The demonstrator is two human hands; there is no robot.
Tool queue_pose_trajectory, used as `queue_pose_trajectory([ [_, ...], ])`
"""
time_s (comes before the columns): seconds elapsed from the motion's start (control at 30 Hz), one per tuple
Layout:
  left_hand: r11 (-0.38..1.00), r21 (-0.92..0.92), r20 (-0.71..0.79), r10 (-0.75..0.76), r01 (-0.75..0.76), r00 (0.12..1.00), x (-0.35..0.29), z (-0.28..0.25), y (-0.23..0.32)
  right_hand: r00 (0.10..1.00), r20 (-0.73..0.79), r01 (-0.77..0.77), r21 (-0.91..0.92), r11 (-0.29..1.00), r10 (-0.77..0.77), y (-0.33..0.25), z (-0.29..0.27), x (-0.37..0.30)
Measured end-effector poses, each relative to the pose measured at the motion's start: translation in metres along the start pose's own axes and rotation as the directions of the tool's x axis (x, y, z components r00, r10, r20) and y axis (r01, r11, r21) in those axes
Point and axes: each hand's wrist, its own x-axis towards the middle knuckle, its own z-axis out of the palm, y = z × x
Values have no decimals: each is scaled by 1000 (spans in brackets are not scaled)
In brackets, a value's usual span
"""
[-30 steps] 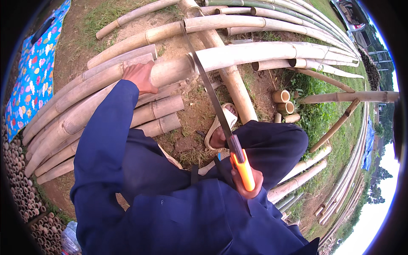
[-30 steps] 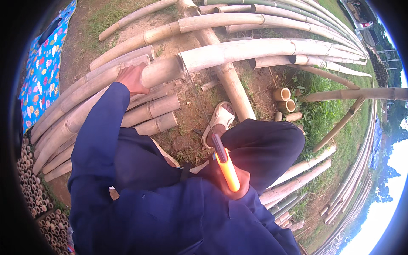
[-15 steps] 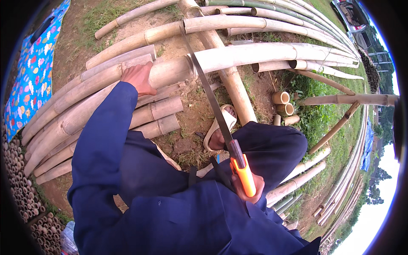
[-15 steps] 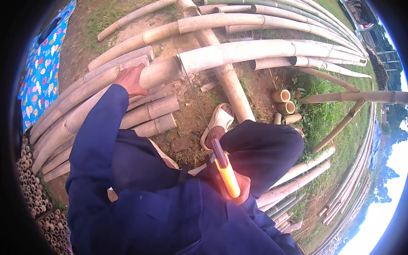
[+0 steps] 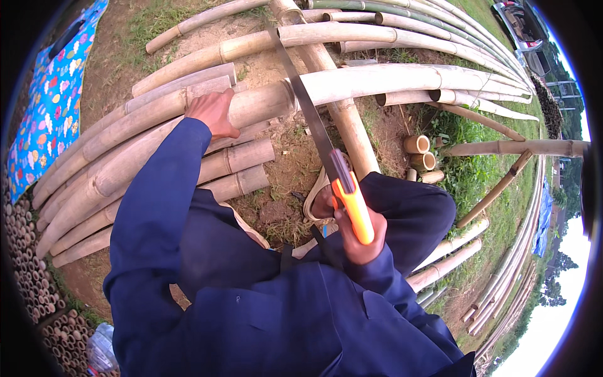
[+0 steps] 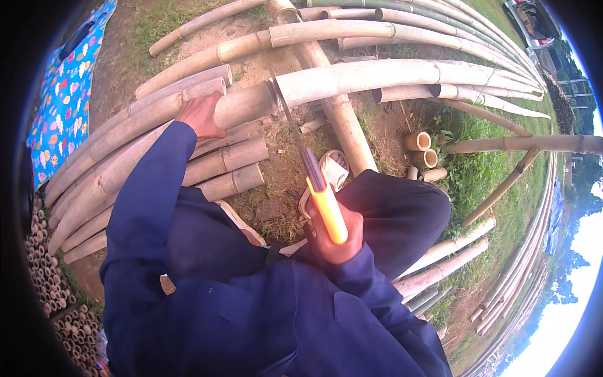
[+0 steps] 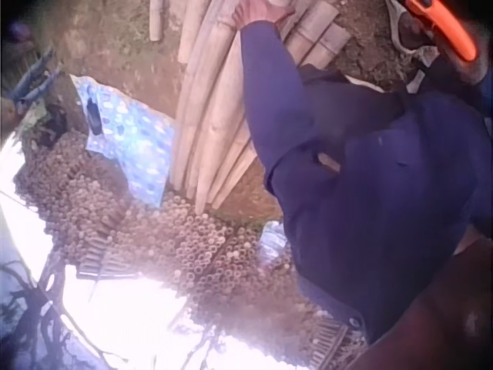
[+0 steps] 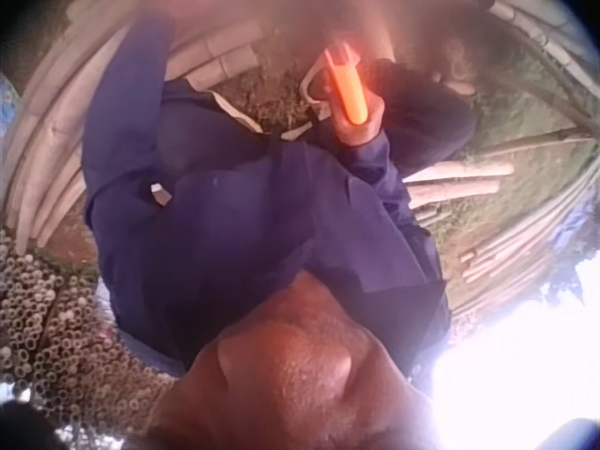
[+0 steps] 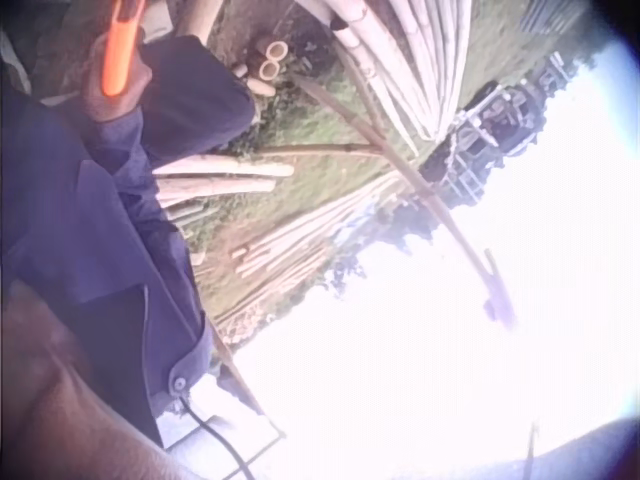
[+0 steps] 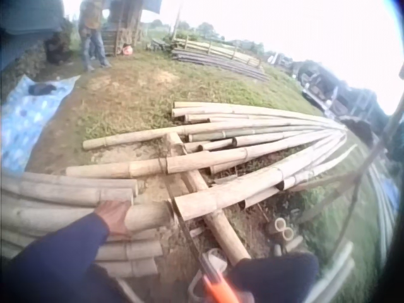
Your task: The person selects bamboo poles from a pile, positions them, and uses a hand saw to cut them into shorter sections. The cut pieces are placed on the ground nearby.
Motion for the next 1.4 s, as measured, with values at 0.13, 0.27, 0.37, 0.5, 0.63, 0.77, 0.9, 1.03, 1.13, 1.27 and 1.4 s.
queue_pose_trajectory([
  [0.13, 999, 6, 35, 31, -31, 999, 8, -8, 0, 992, -63, 115, 101, 988, -109, 18, 24, 43],
  [0.27, 999, 31, 37, -13, 12, 999, -5, -6, -8, 996, 12, 87, -109, 990, -86, 34, -25, -79],
  [0.37, 999, 35, -2, 1, -1, 1000, 0, -4, -1, 990, -58, 121, -103, 987, -128, 23, -14, -53],
  [0.5, 997, -43, -20, 68, -69, 997, 11, -2, -3, 995, -49, 95, 108, 990, -90, 7, 26, 73],
  [0.63, 998, 39, -15, 49, -48, 999, -1, -5, -14, 994, -55, 100, 46, 994, -98, 31, 15, -13],
  [0.77, 998, 52, 1, 32, -32, 999, 3, -5, -2, 980, -70, 180, -65, 982, -184, 59, -20, -82],
  [0.9, 998, 2, -25, 55, -55, 998, 13, -3, -1, 997, -6, 75, -45, 996, -75, 14, 20, 36],
  [1.03, 998, 11, 5, 57, -57, 998, 6, -2, -12, 1000, 2, 8, 81, 997, -8, 31, 5, -8],
  [1.13, 999, 39, 3, 13, -13, 1000, 3, -1, -11, 984, 64, 175, -127, 976, -168, 59, -34, -88],
  [1.27, 999, 21, -15, 41, -41, 999, 6, -5, -1, 999, 15, 36, 11, 999, -37, 21, 7, 9],
  [1.4, 1000, 7, 52, 8, -8, 999, 5, -9, -5, 994, -48, 105, 102, 989, -100, 3, 30, 80],
])
